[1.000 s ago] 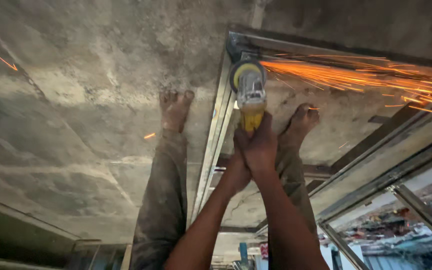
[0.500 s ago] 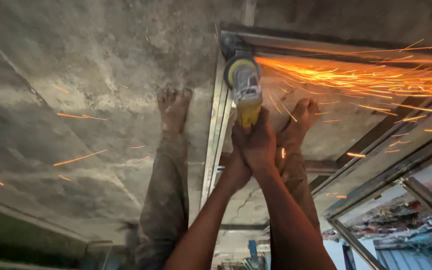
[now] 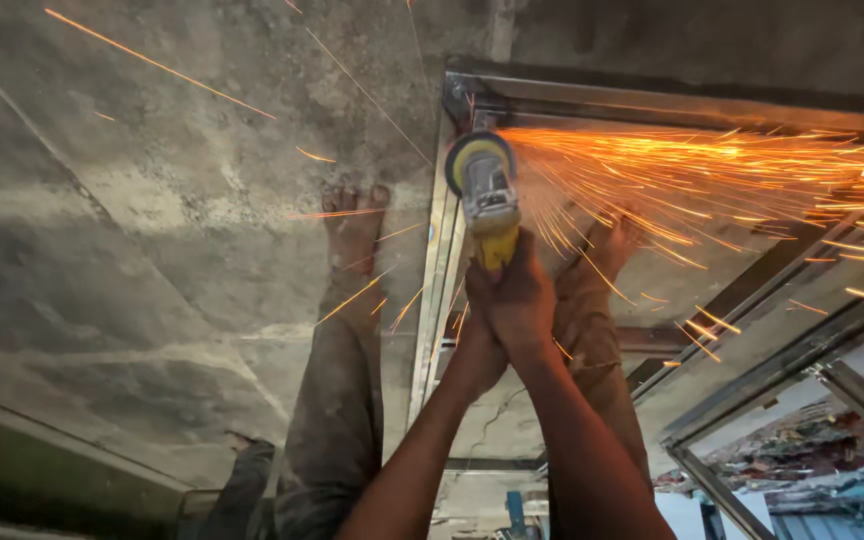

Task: The person uses a handheld angle grinder to smooth the edges and corners of a rectangular metal frame lying on the floor. Sparks fly as the grinder moves along the frame's perimeter. The person repositions the frame and continues grinding different sections.

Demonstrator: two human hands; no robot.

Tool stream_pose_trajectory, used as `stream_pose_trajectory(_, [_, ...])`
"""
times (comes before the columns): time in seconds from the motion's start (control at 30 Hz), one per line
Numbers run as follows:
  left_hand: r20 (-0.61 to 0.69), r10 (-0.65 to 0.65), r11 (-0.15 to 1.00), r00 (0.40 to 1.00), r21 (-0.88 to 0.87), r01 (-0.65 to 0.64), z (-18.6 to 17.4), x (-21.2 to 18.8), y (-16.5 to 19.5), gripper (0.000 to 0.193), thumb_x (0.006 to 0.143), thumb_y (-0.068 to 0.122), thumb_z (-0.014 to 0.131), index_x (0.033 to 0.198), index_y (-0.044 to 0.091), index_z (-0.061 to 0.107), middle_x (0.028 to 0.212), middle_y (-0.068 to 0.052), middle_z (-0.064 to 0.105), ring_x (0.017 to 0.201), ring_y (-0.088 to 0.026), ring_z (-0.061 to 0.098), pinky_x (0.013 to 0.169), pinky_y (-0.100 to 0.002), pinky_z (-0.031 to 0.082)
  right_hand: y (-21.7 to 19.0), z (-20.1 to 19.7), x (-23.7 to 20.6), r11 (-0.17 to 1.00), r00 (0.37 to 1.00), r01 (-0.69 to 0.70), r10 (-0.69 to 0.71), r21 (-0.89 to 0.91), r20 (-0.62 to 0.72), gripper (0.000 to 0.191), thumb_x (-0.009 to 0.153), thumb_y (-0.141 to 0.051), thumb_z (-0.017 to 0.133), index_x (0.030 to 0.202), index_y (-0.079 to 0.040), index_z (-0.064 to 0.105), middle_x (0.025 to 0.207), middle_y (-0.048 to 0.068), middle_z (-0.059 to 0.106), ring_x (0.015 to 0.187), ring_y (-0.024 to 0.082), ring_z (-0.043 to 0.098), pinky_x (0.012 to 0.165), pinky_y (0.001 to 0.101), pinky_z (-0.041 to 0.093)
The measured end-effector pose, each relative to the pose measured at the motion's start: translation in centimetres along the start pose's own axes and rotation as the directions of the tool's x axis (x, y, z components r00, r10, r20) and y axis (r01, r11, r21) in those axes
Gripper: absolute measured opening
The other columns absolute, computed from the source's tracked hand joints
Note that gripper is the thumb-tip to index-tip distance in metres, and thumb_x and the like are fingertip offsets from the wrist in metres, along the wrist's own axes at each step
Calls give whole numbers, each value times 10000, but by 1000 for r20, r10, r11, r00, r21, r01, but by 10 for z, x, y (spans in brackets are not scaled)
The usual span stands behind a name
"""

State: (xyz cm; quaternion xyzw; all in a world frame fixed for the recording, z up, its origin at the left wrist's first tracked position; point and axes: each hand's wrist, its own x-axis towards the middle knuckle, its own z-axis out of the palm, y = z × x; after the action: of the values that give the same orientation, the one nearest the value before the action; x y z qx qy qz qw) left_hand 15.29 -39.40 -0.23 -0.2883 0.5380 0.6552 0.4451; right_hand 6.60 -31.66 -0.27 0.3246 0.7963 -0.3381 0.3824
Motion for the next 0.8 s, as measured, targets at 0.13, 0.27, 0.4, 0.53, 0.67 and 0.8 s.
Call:
stream_pose_trajectory(0.13, [20, 99, 993, 995, 65, -100, -1, 2, -16, 694, 974, 46, 637, 1532, -8, 227, 1447, -197, 498, 1311, -244, 505, 1071, -372, 453, -3, 1, 6, 996, 996, 75, -73, 42, -51, 607, 815, -291, 766, 1315, -106, 475, 1046, 206, 724, 984, 423, 720, 785, 486, 568])
stream_pose_trajectory(0.27, [84, -142, 869, 986, -466, 165, 0, 5, -36, 615, 1067, 215, 542, 1586, -22, 314, 1424, -191, 519, 1253, -260, 517, 1007, -380, 480, -8, 1, 7, 996, 998, 54, -56, -65, -35, 597, 843, -285, 776, 1316, -85, 472, 1026, 220, 715, 977, 458, 698, 792, 518, 548])
stream_pose_trajectory(0.4, [16, -29, 995, 999, 92, 27, -3, 1, -34, 794, 935, 74, 604, 1582, -8, 151, 1439, -185, 528, 1308, -222, 539, 1033, -350, 484, -13, -2, 2, 997, 996, 69, -70, -15, -50, 583, 802, -280, 774, 1271, -91, 483, 1030, 214, 723, 947, 446, 711, 759, 511, 562])
stream_pose_trajectory(0.53, [16, -59, 995, 998, 84, 57, -5, 1, -15, 666, 995, 98, 649, 1556, -6, 306, 1475, -198, 548, 1345, -234, 547, 1085, -357, 466, -16, 1, 5, 992, 991, 120, -123, -45, -62, 559, 860, -288, 772, 1294, -92, 479, 1015, 225, 723, 964, 457, 700, 774, 516, 558])
stream_pose_trajectory(0.67, [8, 78, 992, 997, -102, -77, -1, 3, -1, 743, 931, 52, 671, 1552, 0, 267, 1513, -178, 459, 1373, -232, 452, 1118, -355, 417, -16, 3, 5, 992, 999, 7, -11, -126, -33, 594, 814, -280, 799, 1268, -77, 475, 982, 237, 713, 903, 468, 691, 736, 536, 533])
stream_pose_trajectory(0.8, [55, 61, 950, 997, -309, -41, -2, 5, -3, 665, 1000, 76, 579, 1593, 20, 282, 1537, -140, 463, 1398, -198, 459, 1157, -326, 420, -14, 1, 3, 998, 997, 63, -64, -29, -47, 543, 844, -294, 772, 1249, -75, 485, 968, 218, 723, 906, 440, 718, 740, 503, 554])
